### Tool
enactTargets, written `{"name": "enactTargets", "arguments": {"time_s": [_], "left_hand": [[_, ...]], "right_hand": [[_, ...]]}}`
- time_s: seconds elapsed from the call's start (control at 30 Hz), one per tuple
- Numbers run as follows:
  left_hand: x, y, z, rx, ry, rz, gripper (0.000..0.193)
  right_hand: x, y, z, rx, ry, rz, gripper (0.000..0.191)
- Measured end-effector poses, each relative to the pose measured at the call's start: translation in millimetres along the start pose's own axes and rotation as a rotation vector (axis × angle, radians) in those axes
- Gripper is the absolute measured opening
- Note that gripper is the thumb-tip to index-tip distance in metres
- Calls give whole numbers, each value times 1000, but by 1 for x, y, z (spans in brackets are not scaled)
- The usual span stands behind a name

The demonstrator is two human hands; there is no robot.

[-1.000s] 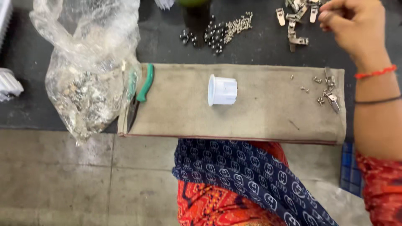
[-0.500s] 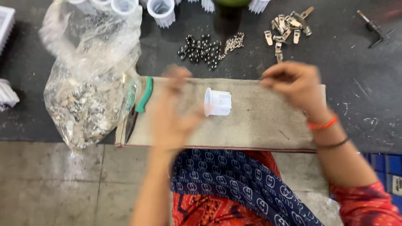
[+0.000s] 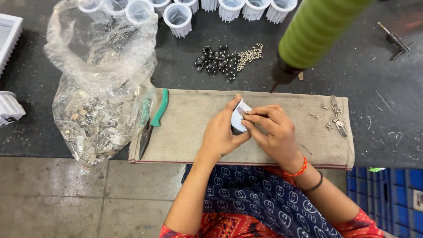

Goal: The person assembles white plastic lamp socket parts at a factory workbench. They hold a socket body, position small screws and metal terminals into it, and use a suspended electric screwdriver to drive the screws in, then set the finished socket aside and pick up the next one.

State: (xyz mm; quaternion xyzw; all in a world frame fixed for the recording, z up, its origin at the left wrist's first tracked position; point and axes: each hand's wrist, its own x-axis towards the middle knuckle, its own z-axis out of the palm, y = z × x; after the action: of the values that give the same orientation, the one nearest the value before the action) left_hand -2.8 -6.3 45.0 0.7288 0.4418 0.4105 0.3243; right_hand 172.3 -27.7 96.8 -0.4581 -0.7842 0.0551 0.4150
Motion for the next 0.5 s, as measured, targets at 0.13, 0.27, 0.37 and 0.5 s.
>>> {"name": "enactTargets", "arguments": {"time_s": [0.13,0.27,0.37,0.5], "left_hand": [[3,-1,-6,-65,-81,-8,91],[5,-1,-5,-103,2,144,93],[7,8,-2,-62,-28,5,86],[11,14,3,-16,114,158,71]], "right_hand": [[-9,-5,0,83,-2,65,26],[-6,-6,-1,44,-20,64,27],[-4,-3,-3,73,-53,69,26],[-5,2,-10,87,-130,35,26]]}}
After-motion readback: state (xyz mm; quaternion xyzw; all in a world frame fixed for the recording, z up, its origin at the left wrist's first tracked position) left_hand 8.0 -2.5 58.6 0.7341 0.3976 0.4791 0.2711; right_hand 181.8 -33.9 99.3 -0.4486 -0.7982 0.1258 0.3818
